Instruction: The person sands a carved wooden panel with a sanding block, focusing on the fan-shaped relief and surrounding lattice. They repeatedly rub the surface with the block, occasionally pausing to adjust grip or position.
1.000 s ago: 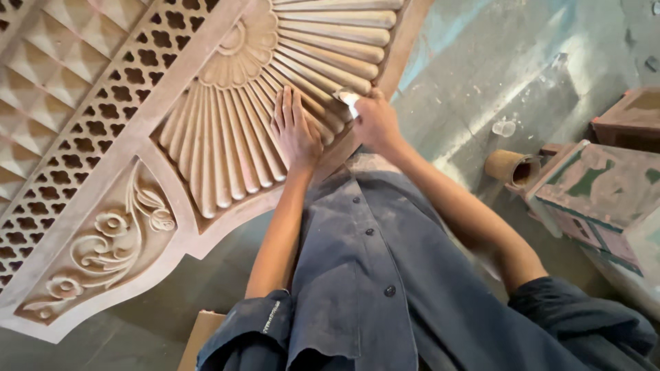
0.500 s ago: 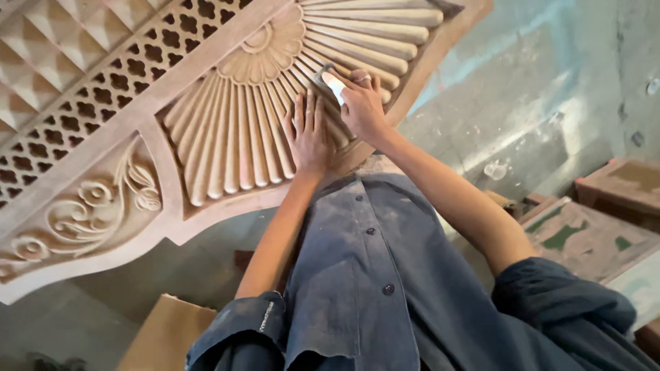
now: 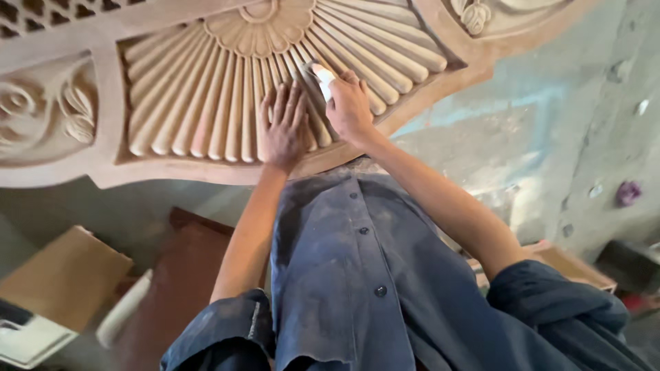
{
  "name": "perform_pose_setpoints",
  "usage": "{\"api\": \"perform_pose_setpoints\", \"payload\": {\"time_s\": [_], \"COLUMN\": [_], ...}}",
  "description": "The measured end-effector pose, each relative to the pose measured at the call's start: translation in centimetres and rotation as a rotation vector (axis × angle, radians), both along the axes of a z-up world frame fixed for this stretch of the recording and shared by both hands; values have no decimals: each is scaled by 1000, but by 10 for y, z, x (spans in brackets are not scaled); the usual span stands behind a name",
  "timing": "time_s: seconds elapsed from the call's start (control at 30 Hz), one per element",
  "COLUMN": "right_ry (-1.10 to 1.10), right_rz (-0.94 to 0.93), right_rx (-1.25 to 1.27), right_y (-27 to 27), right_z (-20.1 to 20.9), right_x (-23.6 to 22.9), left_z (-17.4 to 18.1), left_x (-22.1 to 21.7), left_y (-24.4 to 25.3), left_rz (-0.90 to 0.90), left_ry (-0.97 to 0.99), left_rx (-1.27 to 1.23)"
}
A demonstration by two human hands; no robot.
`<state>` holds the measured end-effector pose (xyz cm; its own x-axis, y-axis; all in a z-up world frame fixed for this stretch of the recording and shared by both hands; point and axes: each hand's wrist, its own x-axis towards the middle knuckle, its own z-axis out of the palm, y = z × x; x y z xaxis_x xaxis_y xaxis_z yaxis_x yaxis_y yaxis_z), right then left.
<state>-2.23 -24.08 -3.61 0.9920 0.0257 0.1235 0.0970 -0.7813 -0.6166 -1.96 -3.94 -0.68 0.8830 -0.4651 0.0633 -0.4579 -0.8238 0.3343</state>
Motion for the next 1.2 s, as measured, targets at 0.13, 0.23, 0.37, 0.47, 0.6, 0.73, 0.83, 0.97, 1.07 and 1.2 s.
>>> {"api": "perform_pose_setpoints", "payload": {"time_s": [0.13, 0.23, 0.37, 0.47, 0.6, 0.73, 0.83, 0.97, 1.07, 1.2], "right_ry": [395, 386, 240, 203, 300, 289, 275, 345, 359, 193], "right_rz": [171, 239, 170, 183, 189, 135, 111, 90, 104, 90], "right_rx": [-207, -181, -208, -258, -429, -495, -434, -438, -431, -418], "right_y": [-37, -68, -77, -69, -47, -8, 17, 12, 4, 14], "right_z": [45, 90, 108, 96, 78, 64, 54, 65, 80, 70], "right_x": [-52, -77, -77, -64, -68, -16, 34, 17, -11, 17], "left_z": [6, 11, 13, 14, 14, 14, 11, 9, 11, 13], "left_x": [-2, 1, -11, -4, -7, -5, -3, -7, -7, -3], "left_y": [0, -4, -2, -8, -10, -7, -8, -10, -6, -6], "left_rz": [3, 22, 29, 79, 103, 73, 69, 60, 58, 54], "left_ry": [-39, -59, 27, 39, 46, 70, 79, 114, 105, 128], "left_rx": [-55, -66, -37, -40, -37, -7, 6, -20, 18, -22]}}
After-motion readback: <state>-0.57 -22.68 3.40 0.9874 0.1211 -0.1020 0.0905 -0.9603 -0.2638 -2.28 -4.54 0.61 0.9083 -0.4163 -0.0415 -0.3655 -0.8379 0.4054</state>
